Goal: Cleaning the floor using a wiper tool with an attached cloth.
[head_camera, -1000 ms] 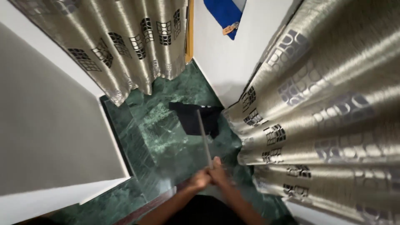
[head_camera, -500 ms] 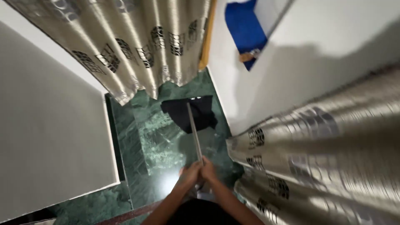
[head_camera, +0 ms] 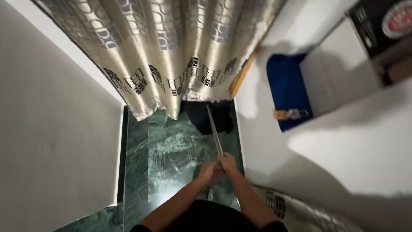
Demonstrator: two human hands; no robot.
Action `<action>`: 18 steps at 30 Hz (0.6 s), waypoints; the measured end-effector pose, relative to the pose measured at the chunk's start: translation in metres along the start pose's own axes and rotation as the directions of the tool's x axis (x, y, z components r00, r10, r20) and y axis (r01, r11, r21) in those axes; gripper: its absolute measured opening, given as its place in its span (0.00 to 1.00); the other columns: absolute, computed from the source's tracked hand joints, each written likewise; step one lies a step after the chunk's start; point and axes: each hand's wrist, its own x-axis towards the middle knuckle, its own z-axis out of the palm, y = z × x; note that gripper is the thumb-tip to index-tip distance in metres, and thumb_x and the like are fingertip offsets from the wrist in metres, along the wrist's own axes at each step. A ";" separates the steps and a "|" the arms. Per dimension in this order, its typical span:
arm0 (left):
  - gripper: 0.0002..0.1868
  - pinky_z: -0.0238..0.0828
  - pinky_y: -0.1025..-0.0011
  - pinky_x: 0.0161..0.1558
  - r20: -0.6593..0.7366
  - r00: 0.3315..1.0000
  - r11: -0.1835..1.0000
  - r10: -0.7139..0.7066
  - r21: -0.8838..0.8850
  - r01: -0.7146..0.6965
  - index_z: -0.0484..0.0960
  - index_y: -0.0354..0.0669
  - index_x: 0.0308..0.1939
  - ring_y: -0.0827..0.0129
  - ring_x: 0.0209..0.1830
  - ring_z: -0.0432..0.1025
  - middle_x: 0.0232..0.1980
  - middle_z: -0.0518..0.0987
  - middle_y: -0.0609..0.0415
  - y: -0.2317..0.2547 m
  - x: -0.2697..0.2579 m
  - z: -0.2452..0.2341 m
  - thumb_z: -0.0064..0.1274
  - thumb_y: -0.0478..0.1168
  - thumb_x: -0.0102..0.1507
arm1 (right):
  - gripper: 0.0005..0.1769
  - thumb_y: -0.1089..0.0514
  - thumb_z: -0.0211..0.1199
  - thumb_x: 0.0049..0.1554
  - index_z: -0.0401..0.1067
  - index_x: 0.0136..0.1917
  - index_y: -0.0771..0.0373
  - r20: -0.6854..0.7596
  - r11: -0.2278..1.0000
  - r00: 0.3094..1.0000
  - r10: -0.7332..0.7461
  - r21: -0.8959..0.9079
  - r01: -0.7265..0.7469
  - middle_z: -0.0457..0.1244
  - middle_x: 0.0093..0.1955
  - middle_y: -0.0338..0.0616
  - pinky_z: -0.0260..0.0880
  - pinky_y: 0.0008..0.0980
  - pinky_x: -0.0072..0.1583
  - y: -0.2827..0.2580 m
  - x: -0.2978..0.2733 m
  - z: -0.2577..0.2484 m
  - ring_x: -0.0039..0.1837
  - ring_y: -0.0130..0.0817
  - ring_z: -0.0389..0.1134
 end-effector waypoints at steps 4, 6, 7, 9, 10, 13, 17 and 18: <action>0.26 0.80 0.59 0.44 0.095 0.990 0.983 -0.108 -0.139 0.120 0.83 0.43 0.48 0.58 0.39 0.81 0.40 0.85 0.49 -0.010 0.080 -0.009 0.40 0.59 0.69 | 0.11 0.53 0.59 0.60 0.74 0.49 0.63 0.041 0.999 0.998 0.037 0.003 -0.037 0.62 0.32 0.47 0.59 0.39 0.31 0.000 0.024 -0.017 0.28 0.35 0.61; 0.24 0.78 0.57 0.50 0.479 0.877 0.889 0.023 -0.412 0.201 0.79 0.42 0.45 0.58 0.42 0.80 0.41 0.83 0.50 -0.008 0.081 0.000 0.42 0.59 0.74 | 0.12 0.56 0.57 0.60 0.78 0.46 0.66 0.120 0.980 0.973 -0.198 0.025 0.197 0.67 0.32 0.47 0.66 0.35 0.34 0.038 0.068 -0.022 0.31 0.33 0.68; 0.24 0.78 0.57 0.50 0.472 0.881 0.885 0.040 -0.426 0.188 0.79 0.42 0.45 0.58 0.42 0.80 0.41 0.83 0.50 0.024 0.051 0.015 0.42 0.59 0.74 | 0.12 0.56 0.57 0.60 0.78 0.46 0.66 0.133 0.979 0.970 -0.204 0.013 0.204 0.67 0.32 0.47 0.66 0.35 0.34 0.055 0.094 -0.024 0.31 0.33 0.68; 0.20 0.77 0.60 0.42 0.087 0.949 0.915 -0.304 -0.249 0.316 0.81 0.54 0.41 0.64 0.35 0.79 0.35 0.84 0.56 0.074 -0.014 0.044 0.40 0.59 0.66 | 0.12 0.53 0.61 0.61 0.80 0.51 0.60 0.135 0.692 0.753 -0.644 -0.318 0.648 0.70 0.39 0.37 0.70 0.32 0.41 0.101 0.140 -0.031 0.41 0.28 0.71; 0.20 0.77 0.60 0.42 0.084 0.949 0.910 -0.303 -0.270 0.314 0.81 0.54 0.41 0.64 0.35 0.79 0.35 0.84 0.56 0.064 -0.003 0.040 0.40 0.59 0.66 | 0.12 0.53 0.61 0.61 0.80 0.51 0.60 0.156 0.688 0.754 -0.638 -0.323 0.650 0.70 0.39 0.37 0.70 0.32 0.41 0.070 0.116 -0.024 0.41 0.28 0.71; 0.14 0.79 0.65 0.32 -0.042 0.990 0.867 -0.134 -0.488 0.096 0.78 0.46 0.31 0.66 0.26 0.74 0.27 0.76 0.55 0.029 0.034 0.020 0.52 0.50 0.64 | 0.15 0.49 0.54 0.64 0.74 0.45 0.61 0.369 0.997 0.929 -0.014 0.072 -0.013 0.62 0.32 0.40 0.66 0.38 0.34 -0.015 0.045 0.001 0.31 0.31 0.64; 0.09 0.61 0.72 0.21 0.000 0.993 0.775 -0.115 -0.625 0.090 0.73 0.49 0.25 0.73 0.19 0.65 0.22 0.70 0.61 -0.002 0.078 -0.022 0.53 0.40 0.61 | 0.14 0.42 0.53 0.64 0.67 0.41 0.48 0.544 0.940 0.794 0.270 0.031 -0.340 0.52 0.25 0.39 0.58 0.36 0.28 -0.003 0.062 0.030 0.24 0.33 0.55; 0.11 0.58 0.72 0.18 0.010 0.996 0.752 -0.084 -0.656 0.070 0.70 0.50 0.23 0.73 0.17 0.64 0.20 0.68 0.61 -0.007 0.086 -0.033 0.52 0.38 0.59 | 0.23 0.40 0.56 0.67 0.60 0.37 0.55 0.640 0.933 0.736 0.221 0.081 -0.350 0.51 0.25 0.36 0.58 0.34 0.25 0.029 0.093 0.039 0.23 0.30 0.54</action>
